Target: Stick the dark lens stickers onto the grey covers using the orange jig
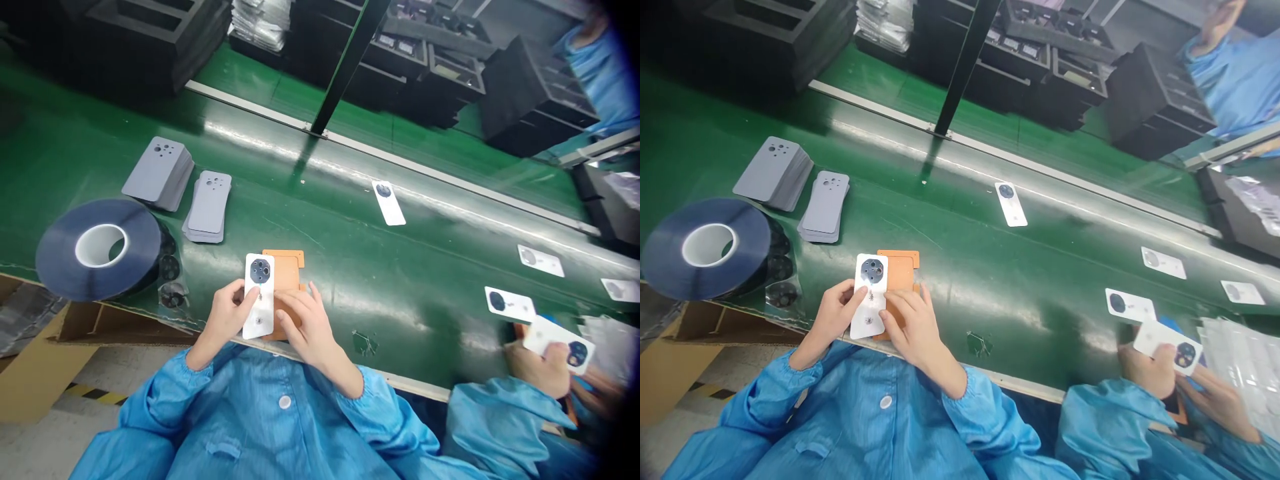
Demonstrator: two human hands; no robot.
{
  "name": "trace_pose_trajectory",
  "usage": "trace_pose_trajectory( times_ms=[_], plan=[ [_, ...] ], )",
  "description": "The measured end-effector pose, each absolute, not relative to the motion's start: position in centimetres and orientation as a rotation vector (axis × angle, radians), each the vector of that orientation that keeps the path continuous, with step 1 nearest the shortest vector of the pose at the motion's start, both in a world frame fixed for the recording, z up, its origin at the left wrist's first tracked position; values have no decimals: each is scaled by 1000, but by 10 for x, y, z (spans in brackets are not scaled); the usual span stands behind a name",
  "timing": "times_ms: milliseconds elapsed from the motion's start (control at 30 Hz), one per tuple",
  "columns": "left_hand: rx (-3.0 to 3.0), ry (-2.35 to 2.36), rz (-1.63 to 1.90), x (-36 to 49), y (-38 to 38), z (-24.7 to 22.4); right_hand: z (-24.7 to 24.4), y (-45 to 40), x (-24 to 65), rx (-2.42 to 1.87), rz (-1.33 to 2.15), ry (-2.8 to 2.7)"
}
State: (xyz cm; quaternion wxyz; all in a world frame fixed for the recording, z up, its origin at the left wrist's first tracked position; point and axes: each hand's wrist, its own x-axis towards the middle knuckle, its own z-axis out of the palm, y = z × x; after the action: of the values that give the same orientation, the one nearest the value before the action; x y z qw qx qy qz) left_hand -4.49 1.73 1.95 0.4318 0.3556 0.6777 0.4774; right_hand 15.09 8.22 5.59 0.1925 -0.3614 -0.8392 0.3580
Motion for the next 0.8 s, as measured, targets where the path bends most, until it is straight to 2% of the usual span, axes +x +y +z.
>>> trace_pose_trajectory(
  times_ms=[167, 267, 333, 467, 533, 633, 800],
  plan=[
    [734, 1621, 1311, -47, 21, 22, 47, 86, 145, -1223, 1342, -2218],
    [703, 1570, 1364, -53, 29, 24, 42, 96, 138, -1182, 1677, -2021],
    [704, 1583, 1432, -60, 34, 25, 36, 118, 130, -1133, 1780, -1886],
    [837, 1710, 1607, -71, 39, 36, 26, 206, 106, -1212, 1657, -1743],
    [973, 1723, 1612, -73, 37, 46, 23, 260, 93, -1415, 1453, -1717],
    [1127, 1740, 1601, -78, 29, 62, 20, 326, 76, -1494, 1321, -1704],
    [1201, 2017, 1548, -101, 24, 57, 22, 368, 72, -1609, 1210, -1723]
  ],
)
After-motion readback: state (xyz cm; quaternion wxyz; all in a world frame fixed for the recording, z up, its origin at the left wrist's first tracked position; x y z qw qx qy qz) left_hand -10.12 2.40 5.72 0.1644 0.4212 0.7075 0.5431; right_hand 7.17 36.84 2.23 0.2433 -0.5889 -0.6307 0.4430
